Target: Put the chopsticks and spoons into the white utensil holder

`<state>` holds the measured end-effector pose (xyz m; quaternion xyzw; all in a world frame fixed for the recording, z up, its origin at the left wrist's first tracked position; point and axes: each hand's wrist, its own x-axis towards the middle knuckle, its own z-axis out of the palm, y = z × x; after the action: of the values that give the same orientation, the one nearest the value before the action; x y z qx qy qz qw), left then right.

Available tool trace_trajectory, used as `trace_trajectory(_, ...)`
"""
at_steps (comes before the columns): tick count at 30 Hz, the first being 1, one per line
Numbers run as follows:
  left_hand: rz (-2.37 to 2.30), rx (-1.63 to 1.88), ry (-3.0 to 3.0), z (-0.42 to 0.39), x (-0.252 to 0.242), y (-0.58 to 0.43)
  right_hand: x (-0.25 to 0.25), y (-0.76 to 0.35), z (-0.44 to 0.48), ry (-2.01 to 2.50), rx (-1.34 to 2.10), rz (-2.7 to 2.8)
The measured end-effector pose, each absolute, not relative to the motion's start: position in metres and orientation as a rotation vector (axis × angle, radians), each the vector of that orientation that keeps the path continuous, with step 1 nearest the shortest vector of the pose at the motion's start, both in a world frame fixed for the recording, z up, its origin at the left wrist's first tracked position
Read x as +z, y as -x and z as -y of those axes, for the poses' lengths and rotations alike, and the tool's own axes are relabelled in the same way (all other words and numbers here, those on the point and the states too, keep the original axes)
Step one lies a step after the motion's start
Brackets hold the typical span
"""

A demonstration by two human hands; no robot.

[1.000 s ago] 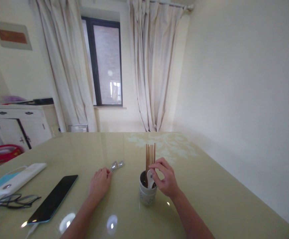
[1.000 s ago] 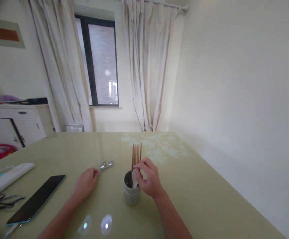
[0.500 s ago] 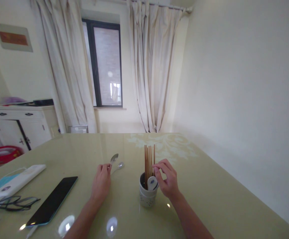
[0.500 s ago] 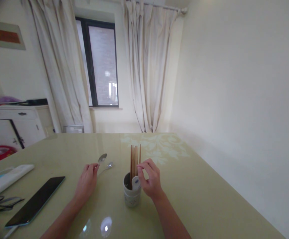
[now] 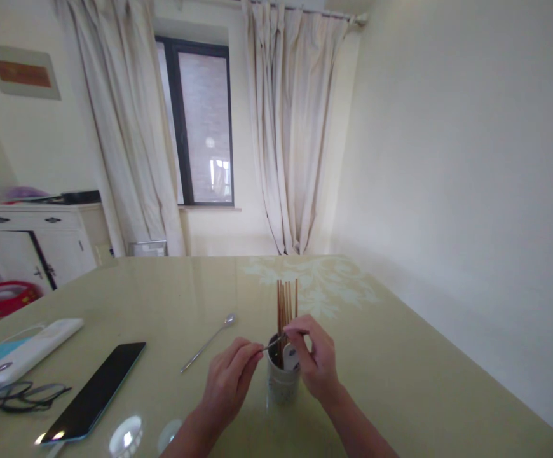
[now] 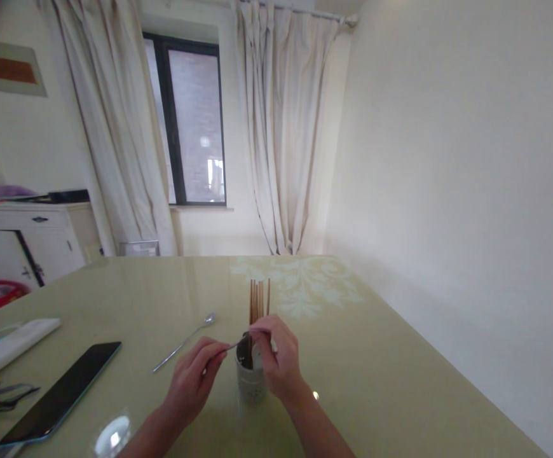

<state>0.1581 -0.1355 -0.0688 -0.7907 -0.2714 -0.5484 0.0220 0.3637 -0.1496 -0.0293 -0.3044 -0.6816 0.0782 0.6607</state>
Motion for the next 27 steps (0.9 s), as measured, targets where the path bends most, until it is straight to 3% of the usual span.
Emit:
trace_trajectory(6, 1.272, -1.569, 2.296, 0.11, -0.072, -0.132, -0.022, -0.384, 0.136, 0.807, 0.217, 1.032)
trace_trajectory(14, 1.987, -0.717, 2.195, 0.081, -0.087, -0.099, -0.023, -0.391, 0.135, 0.836, 0.187, 1.14)
trace_trajectory(18, 2.123, -0.503, 2.179, 0.079, -0.093, -0.091, -0.03, -0.391, 0.133, 0.847, 0.209, 1.197)
trace_trajectory(27, 2.132, -0.412, 2.238, 0.077, -0.091, -0.094, -0.026, -0.376, 0.139, 0.831, 0.057, 1.567)
